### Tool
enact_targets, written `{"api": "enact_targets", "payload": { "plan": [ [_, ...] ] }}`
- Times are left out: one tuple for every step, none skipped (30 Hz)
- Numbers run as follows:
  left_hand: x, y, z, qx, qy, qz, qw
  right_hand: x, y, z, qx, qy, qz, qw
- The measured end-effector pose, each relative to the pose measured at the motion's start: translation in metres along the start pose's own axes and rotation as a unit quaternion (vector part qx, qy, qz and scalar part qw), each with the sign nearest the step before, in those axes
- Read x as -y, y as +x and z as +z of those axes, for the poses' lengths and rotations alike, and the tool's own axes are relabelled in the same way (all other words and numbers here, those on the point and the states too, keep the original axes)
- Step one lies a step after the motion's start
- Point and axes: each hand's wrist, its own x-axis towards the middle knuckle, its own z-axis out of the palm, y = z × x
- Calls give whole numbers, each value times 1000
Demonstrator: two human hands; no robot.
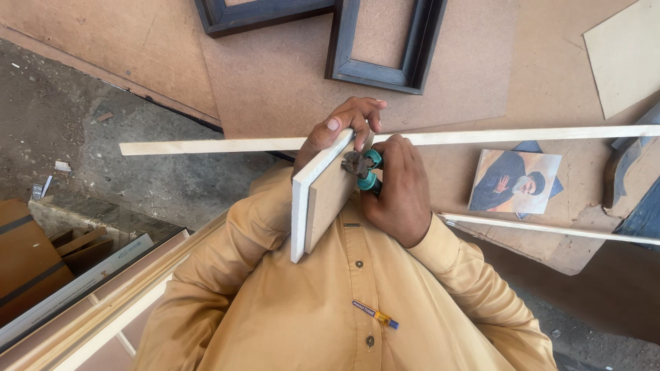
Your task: The person uses pliers to remove staples from the back of a picture frame, places a portrait into the frame, and secures it by pressing the backing into place. The person then displays the completed framed portrait.
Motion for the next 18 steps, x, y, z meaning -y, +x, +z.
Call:
{"api": "enact_targets", "payload": {
  "plan": [
    [0,0,0,0,-5,-4,1000,0,0,0,-2,-4,-1,1000],
    [0,0,0,0,-10,-8,1000,0,1,-1,-3,-5,-8,1000],
    [0,1,-1,1,-15,-11,1000,-1,1,-2,-6,-7,-15,1000],
    [0,2,-1,4,-14,-12,1000,-1,2,-3,-8,-9,-22,1000],
    [0,3,-2,9,-13,-13,1000,-1,2,-3,-11,-12,-26,1000],
    [1,4,-2,13,-12,-13,1000,-1,3,-3,-15,-16,-30,999],
    [1,5,-2,15,-18,-11,1000,0,3,-4,-18,-21,-33,999],
    [2,6,-2,17,-25,-9,999,0,3,-4,-24,-22,-29,999],
    [2,6,-1,20,-32,-7,999,1,3,-4,-31,-24,-24,999],
    [3,7,0,23,-36,-10,999,1,3,-5,-37,-25,-20,999],
    [3,7,1,25,-39,-12,999,2,3,-5,-42,-27,-24,998],
    [2,8,2,27,-42,-15,999,2,3,-5,-47,-30,-29,998],
    [1,8,3,25,-32,-14,999,3,3,-5,-51,-32,-33,998],
    [-1,8,5,23,-22,-13,999,4,4,-5,-54,-34,-32,997],
    [-4,8,6,21,-13,-12,1000,4,4,-4,-56,-36,-31,997],
    [-7,9,8,19,-2,-9,1000,5,4,-4,-58,-39,-30,997],
    [-9,9,11,16,8,-7,1000,5,4,-3,-54,-31,-21,998],
    [-12,9,13,14,18,-5,1000,6,4,-1,-51,-24,-12,998]
  ]
}}
